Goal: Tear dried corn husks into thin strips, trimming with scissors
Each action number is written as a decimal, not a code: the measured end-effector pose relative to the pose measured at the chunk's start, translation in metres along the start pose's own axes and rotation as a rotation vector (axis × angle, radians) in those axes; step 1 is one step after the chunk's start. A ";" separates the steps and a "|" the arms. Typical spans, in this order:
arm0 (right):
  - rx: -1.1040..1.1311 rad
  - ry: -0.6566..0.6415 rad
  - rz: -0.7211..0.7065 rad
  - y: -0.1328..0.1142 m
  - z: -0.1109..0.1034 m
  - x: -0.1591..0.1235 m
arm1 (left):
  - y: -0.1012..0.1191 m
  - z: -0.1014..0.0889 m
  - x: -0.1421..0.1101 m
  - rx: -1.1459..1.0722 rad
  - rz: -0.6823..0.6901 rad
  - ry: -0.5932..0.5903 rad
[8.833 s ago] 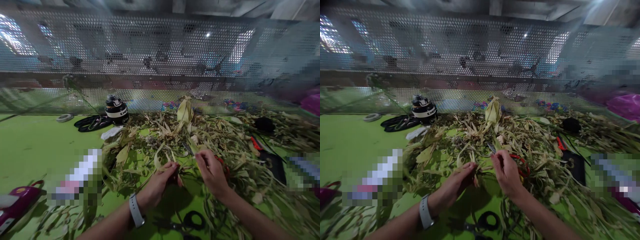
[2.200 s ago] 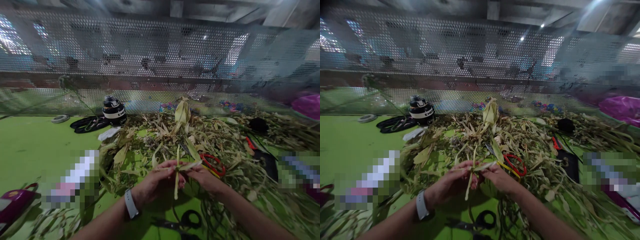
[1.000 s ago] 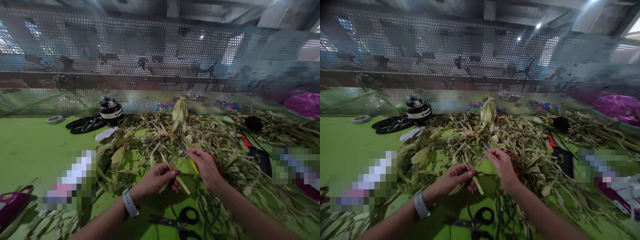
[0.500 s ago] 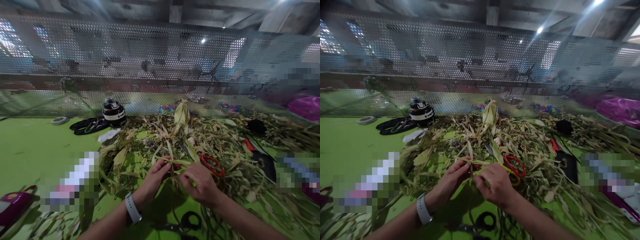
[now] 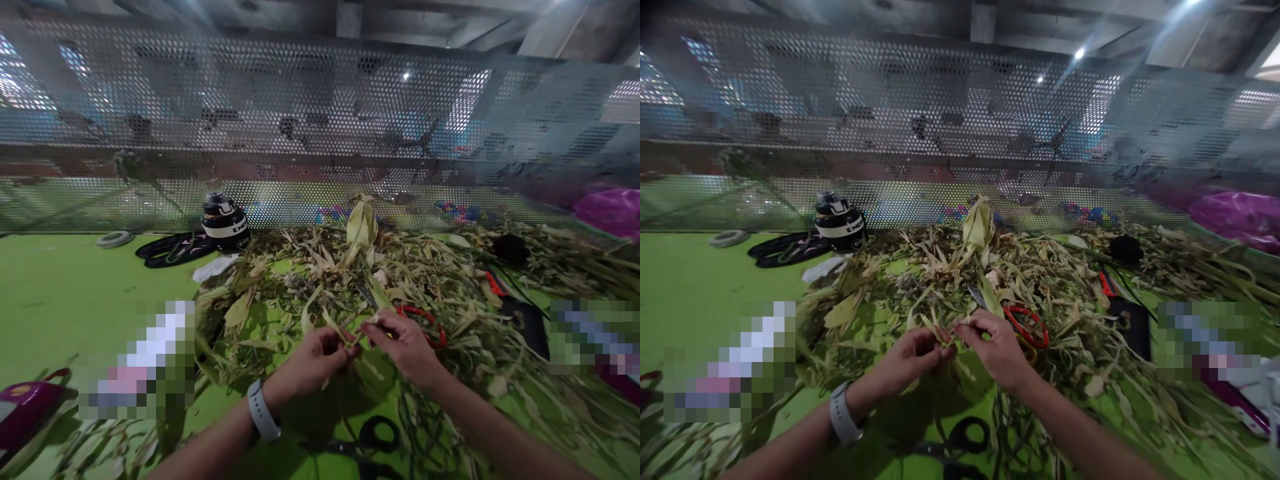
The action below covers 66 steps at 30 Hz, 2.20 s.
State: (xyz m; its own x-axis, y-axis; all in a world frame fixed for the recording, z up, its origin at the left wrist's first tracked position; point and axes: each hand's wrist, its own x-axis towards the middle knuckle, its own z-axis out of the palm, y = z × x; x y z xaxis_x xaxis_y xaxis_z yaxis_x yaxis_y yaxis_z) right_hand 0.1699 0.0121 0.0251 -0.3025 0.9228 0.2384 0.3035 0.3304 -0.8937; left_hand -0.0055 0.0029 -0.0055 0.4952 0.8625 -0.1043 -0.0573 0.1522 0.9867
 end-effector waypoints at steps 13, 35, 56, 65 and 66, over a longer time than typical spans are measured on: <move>-0.092 -0.003 -0.094 0.000 0.011 -0.007 | 0.014 -0.007 -0.007 0.263 -0.029 -0.258; -0.098 0.078 0.024 0.006 0.015 -0.010 | 0.008 0.007 0.000 -0.255 0.011 0.249; -0.860 0.064 -0.665 -0.001 0.009 -0.013 | 0.010 -0.006 0.003 -0.031 0.003 0.298; -0.794 -0.015 -0.832 0.000 0.002 -0.007 | 0.012 -0.006 0.000 -0.125 -0.060 0.134; -0.782 0.008 -0.798 0.001 0.001 -0.006 | 0.012 -0.005 0.001 -0.095 -0.054 0.131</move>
State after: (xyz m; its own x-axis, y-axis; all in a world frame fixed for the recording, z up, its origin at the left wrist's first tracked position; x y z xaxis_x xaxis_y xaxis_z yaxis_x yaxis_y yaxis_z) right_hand 0.1706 0.0067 0.0227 -0.6594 0.3906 0.6424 0.5105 0.8599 0.0013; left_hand -0.0107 0.0079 0.0059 0.3825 0.9065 -0.1787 -0.1185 0.2400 0.9635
